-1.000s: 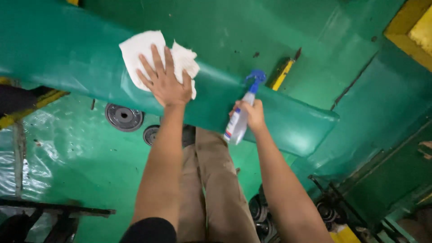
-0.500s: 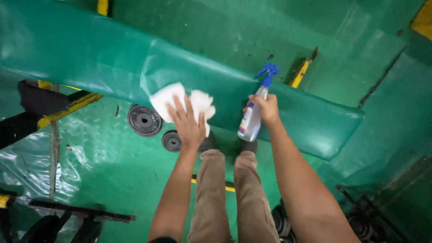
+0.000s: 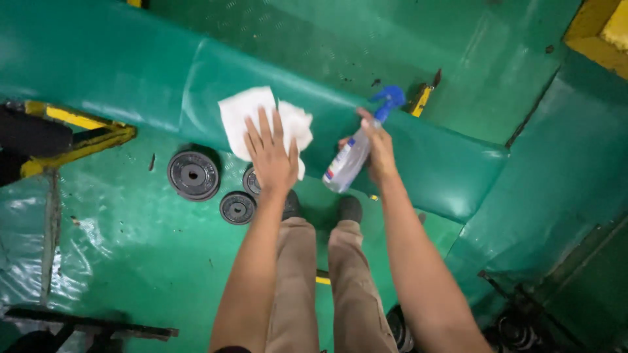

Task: Spray cleaning solution and wipe down gym benches and weight racks.

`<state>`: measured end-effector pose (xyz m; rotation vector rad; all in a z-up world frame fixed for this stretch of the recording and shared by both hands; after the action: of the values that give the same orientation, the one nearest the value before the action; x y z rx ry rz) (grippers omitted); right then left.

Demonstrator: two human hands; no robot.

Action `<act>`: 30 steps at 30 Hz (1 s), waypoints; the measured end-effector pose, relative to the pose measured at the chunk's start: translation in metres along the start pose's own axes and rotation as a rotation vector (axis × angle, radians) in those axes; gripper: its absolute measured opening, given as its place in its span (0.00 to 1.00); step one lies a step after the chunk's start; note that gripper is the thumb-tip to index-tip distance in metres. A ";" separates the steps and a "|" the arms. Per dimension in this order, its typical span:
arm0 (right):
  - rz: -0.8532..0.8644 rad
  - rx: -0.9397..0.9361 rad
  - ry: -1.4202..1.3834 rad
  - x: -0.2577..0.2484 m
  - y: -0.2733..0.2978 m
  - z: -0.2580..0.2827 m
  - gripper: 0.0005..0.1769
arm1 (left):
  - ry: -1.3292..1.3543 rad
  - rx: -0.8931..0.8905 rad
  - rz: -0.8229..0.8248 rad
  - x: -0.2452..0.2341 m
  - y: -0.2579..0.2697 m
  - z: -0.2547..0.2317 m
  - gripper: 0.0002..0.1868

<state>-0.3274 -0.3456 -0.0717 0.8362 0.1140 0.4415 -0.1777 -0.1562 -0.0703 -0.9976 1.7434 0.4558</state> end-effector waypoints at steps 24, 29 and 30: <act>0.220 -0.216 0.316 0.039 0.114 0.006 0.34 | 1.292 -0.844 -0.442 -0.042 0.035 0.124 0.31; 0.184 -0.266 0.238 0.006 0.094 -0.011 0.36 | 0.186 -0.262 -0.051 -0.030 -0.053 0.106 0.33; 0.182 -0.253 0.241 0.000 0.098 -0.010 0.36 | 0.184 -0.269 -0.040 -0.029 -0.057 0.093 0.33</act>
<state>-0.3631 -0.2815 -0.0058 0.5436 0.2015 0.7126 -0.0741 -0.1119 -0.0719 -1.2979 1.8537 0.5998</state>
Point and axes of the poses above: each hand's wrist, its own y-axis away from the middle knuckle, its own x-axis out of the palm, z = x × y, the point moved 2 cm from there along -y, towards the middle knuckle, and after that the axes turned 13 degrees about -z, right-handed, at the moved point
